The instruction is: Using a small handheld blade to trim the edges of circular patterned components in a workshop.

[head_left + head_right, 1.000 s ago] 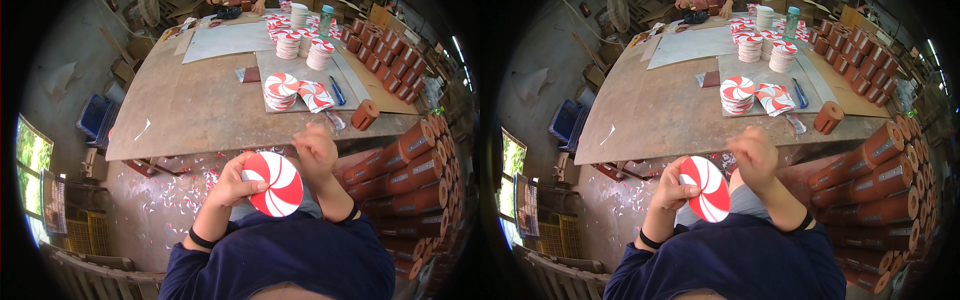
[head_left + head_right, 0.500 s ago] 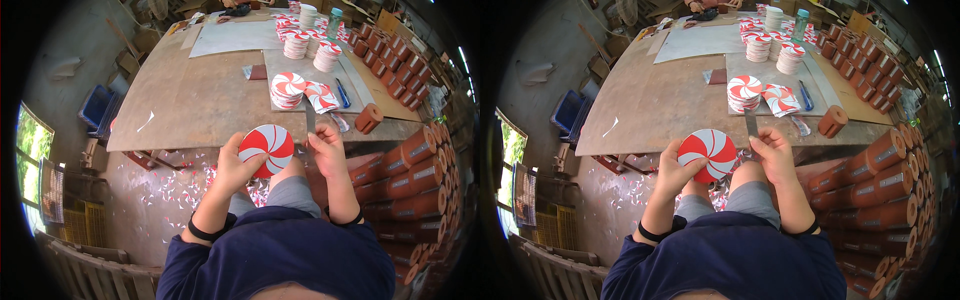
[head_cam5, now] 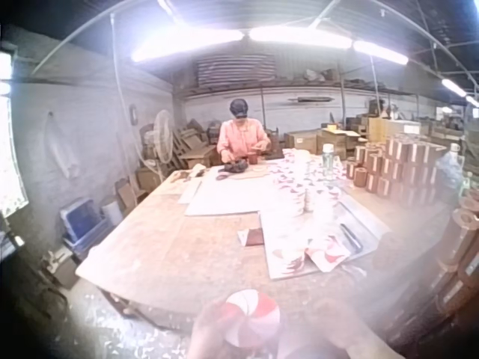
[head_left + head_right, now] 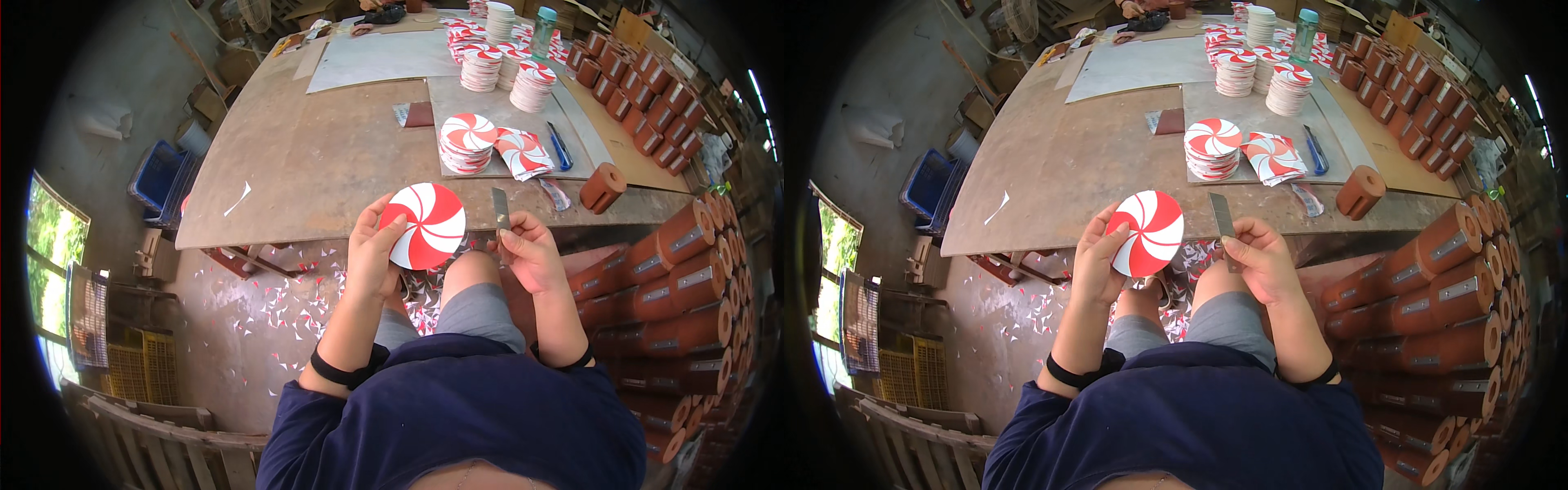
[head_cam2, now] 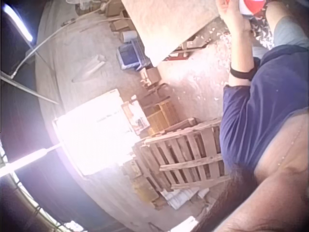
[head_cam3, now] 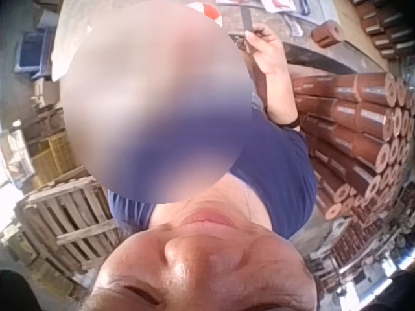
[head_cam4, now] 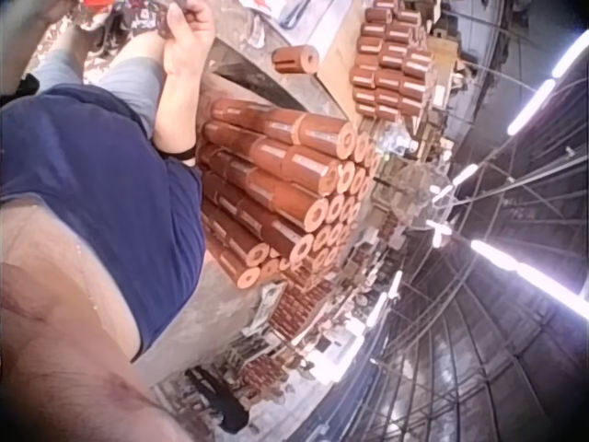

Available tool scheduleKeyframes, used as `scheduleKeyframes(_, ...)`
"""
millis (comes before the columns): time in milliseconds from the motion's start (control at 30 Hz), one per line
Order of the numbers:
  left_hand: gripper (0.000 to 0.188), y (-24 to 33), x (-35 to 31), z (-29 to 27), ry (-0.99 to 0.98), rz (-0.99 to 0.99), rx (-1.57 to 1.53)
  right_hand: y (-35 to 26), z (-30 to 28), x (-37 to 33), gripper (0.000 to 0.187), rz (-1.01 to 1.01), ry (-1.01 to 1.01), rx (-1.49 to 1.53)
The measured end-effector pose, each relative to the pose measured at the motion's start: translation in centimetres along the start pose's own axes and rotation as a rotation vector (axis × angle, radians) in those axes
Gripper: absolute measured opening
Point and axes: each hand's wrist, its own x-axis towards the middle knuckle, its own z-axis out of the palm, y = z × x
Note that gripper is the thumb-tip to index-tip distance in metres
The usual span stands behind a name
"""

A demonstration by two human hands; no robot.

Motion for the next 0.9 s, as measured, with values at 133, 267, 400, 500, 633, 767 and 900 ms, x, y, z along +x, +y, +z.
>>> scheduleKeyframes(133,0.032,-0.4,0.3,-0.3,0.050,-0.064,-0.061,0.2,0.0,-0.1,0.017,-0.020,0.021,-0.001)
scheduleKeyframes(267,0.026,-0.7,0.5,-1.1,0.043,-0.131,-0.064,0.3,0.1,-0.1,0.016,-0.022,0.026,-0.027)
scheduleKeyframes(400,0.027,-0.1,0.6,-0.7,-0.003,-0.263,-0.186,0.5,0.0,-0.1,0.017,-0.047,0.076,-0.053)
scheduleKeyframes(500,0.029,0.4,0.2,-0.2,-0.068,-0.329,-0.263,0.5,0.6,-0.2,0.015,-0.038,0.104,-0.078)
scheduleKeyframes(633,0.027,0.1,-0.1,-0.5,-0.059,-0.251,-0.186,0.7,1.0,-0.2,0.012,-0.113,0.171,-0.233)
scheduleKeyframes(767,0.025,0.1,-0.1,-1.7,-0.239,-0.289,-0.294,-0.4,3.2,-0.9,0.012,-0.504,0.244,-0.822)
scheduleKeyframes(900,0.029,-0.3,-0.2,-1.9,-0.478,-0.303,-0.399,-2.1,4.7,-0.3,0.021,-1.033,0.073,-1.150)
